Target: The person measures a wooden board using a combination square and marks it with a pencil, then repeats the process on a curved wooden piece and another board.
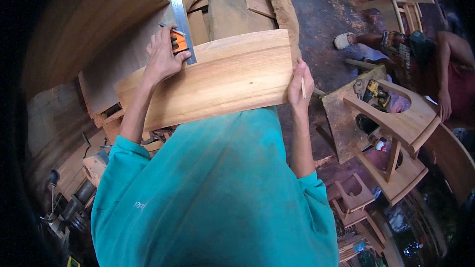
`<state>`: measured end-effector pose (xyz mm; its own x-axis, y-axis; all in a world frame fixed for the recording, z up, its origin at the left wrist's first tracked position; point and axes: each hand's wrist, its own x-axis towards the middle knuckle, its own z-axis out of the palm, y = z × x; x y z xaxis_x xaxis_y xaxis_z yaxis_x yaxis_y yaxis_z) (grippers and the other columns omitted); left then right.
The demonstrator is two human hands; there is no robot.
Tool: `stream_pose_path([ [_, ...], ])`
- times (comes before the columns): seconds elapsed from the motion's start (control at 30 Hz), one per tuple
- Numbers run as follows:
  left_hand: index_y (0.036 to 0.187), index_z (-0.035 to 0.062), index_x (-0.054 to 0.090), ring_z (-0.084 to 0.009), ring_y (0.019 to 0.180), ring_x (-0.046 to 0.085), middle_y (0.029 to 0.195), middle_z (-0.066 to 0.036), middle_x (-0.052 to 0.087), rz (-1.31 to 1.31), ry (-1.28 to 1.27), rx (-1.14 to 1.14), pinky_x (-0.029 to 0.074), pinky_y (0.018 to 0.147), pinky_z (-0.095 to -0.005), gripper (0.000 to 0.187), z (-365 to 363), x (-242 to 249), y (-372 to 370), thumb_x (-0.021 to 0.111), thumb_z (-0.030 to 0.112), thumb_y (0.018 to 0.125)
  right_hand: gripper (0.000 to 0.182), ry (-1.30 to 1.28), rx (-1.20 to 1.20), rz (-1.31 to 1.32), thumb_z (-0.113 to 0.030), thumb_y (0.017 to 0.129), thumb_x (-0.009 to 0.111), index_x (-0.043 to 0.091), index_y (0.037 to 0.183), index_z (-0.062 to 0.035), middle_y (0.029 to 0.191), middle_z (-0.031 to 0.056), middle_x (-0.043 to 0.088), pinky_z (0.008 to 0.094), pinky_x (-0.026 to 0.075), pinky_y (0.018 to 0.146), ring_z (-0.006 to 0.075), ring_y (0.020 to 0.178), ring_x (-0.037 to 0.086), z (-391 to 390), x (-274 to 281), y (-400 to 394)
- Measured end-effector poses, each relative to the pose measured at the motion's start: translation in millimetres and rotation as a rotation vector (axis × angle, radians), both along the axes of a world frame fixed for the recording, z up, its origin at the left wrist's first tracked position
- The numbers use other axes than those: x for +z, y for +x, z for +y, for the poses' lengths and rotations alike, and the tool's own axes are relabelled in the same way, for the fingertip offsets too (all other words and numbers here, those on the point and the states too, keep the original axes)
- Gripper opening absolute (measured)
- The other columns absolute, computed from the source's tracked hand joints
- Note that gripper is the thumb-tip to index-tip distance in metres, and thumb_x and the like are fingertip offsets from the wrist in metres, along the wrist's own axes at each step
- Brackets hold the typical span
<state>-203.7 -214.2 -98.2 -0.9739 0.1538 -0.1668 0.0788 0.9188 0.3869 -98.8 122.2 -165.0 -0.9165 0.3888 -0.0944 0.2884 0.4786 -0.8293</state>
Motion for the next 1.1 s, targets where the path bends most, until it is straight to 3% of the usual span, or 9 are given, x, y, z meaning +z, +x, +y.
stream_pose_path([
  [0.1, 0.134, 0.0109, 0.036, -0.0344, 0.121, 0.037, 0.125, -0.018, 0.044, -0.028, 0.001, 0.000, 0.025, 0.097, -0.0556, 0.077, 1.5, -0.3, 0.3, 0.080, 0.025, 0.072, 0.051, -0.232, -0.201, 0.064, -0.034, 0.102, 0.041, 0.052, 0.127, 0.0088, 0.100, 0.0196, 0.066, 0.0322, 0.052, 0.072, 0.0220, 0.084, 0.065, 0.1, 13.8, -2.1],
  [0.2, 0.134, 0.0115, 0.036, -0.0347, 0.122, 0.036, 0.126, -0.018, 0.043, -0.029, -0.014, 0.002, 0.025, 0.097, -0.0566, 0.076, 2.1, -0.5, 1.1, 0.079, 0.026, 0.073, 0.041, -0.257, -0.382, 0.451, -0.019, 0.100, 0.048, 0.049, 0.132, 0.0069, 0.097, 0.0165, 0.066, 0.0274, 0.052, 0.067, 0.0174, 0.077, 0.063, -4.1, 28.9, -8.6],
  [0.27, 0.134, 0.0116, 0.036, -0.0348, 0.122, 0.036, 0.127, -0.018, 0.043, -0.039, -0.023, 0.011, 0.025, 0.097, -0.0571, 0.076, 3.6, 2.2, 1.0, 0.079, 0.026, 0.073, 0.027, -0.324, -0.299, 0.564, -0.006, 0.094, 0.052, 0.057, 0.117, 0.0079, 0.092, 0.0155, 0.066, 0.0260, 0.053, 0.067, 0.0168, 0.076, 0.064, -23.1, 49.1, -11.4],
  [0.33, 0.135, 0.0108, 0.037, -0.0335, 0.114, 0.043, 0.121, -0.014, 0.050, 0.010, -0.059, 0.020, 0.030, 0.095, -0.0500, 0.080, 5.9, 5.5, 3.7, 0.081, 0.024, 0.070, 0.013, -0.354, -0.088, 0.549, 0.004, 0.085, 0.056, 0.061, 0.098, 0.0038, 0.089, 0.0133, 0.066, 0.0245, 0.053, 0.068, 0.0152, 0.076, 0.065, -52.0, 69.1, -10.9],
  [0.4, 0.134, 0.0110, 0.036, -0.0344, 0.118, 0.039, 0.124, -0.015, 0.046, -0.027, -0.043, 0.018, 0.028, 0.096, -0.0538, 0.078, 3.2, 6.7, 1.3, 0.080, 0.026, 0.071, 0.015, -0.462, 0.202, 0.465, 0.002, 0.080, 0.062, 0.066, 0.094, 0.0007, 0.083, 0.0102, 0.067, 0.0259, 0.052, 0.067, 0.0146, 0.074, 0.065, -83.7, 67.5, -7.8],
  [0.5, 0.133, 0.0113, 0.035, -0.0353, 0.123, 0.035, 0.126, -0.017, 0.042, -0.043, -0.009, 0.002, 0.026, 0.095, -0.0578, 0.076, 0.6, 1.9, 1.7, 0.079, 0.027, 0.072, 0.013, -0.529, 0.340, 0.251, -0.002, 0.078, 0.066, 0.067, 0.091, 0.0015, 0.075, 0.0088, 0.068, 0.0254, 0.053, 0.063, 0.0134, 0.068, 0.067, -134.7, 79.0, 2.8],
  [0.57, 0.133, 0.0113, 0.035, -0.0354, 0.123, 0.035, 0.126, -0.017, 0.042, -0.021, 0.005, -0.005, 0.026, 0.095, -0.0581, 0.076, 1.3, 0.8, 2.1, 0.079, 0.027, 0.072, 0.010, -0.570, 0.338, 0.227, -0.002, 0.080, 0.067, 0.066, 0.089, 0.0029, 0.076, 0.0094, 0.068, 0.0251, 0.053, 0.065, 0.0140, 0.071, 0.067, -149.5, 81.1, -0.3],
  [0.77, 0.133, 0.0110, 0.035, -0.0362, 0.122, 0.035, 0.125, -0.018, 0.043, -0.008, -0.015, -0.006, 0.027, 0.094, -0.0593, 0.078, 1.5, 0.0, 3.4, 0.079, 0.027, 0.071, 0.014, -0.280, 0.458, 0.373, -0.002, 0.073, 0.065, 0.064, 0.087, 0.0011, 0.073, 0.0157, 0.065, 0.0330, 0.054, 0.060, 0.0262, 0.064, 0.067, -158.1, 52.3, -16.7],
  [1.1, 0.133, 0.0105, 0.034, -0.0371, 0.121, 0.037, 0.124, -0.019, 0.044, 0.003, -0.028, -0.013, 0.024, 0.096, -0.0603, 0.078, 2.4, -1.3, 3.2, 0.079, 0.027, 0.072, 0.013, -0.257, 0.490, 0.314, -0.005, 0.076, 0.066, 0.066, 0.089, 0.0006, 0.074, 0.0153, 0.066, 0.0316, 0.053, 0.063, 0.0241, 0.067, 0.068, -162.8, 51.6, -16.1],
])
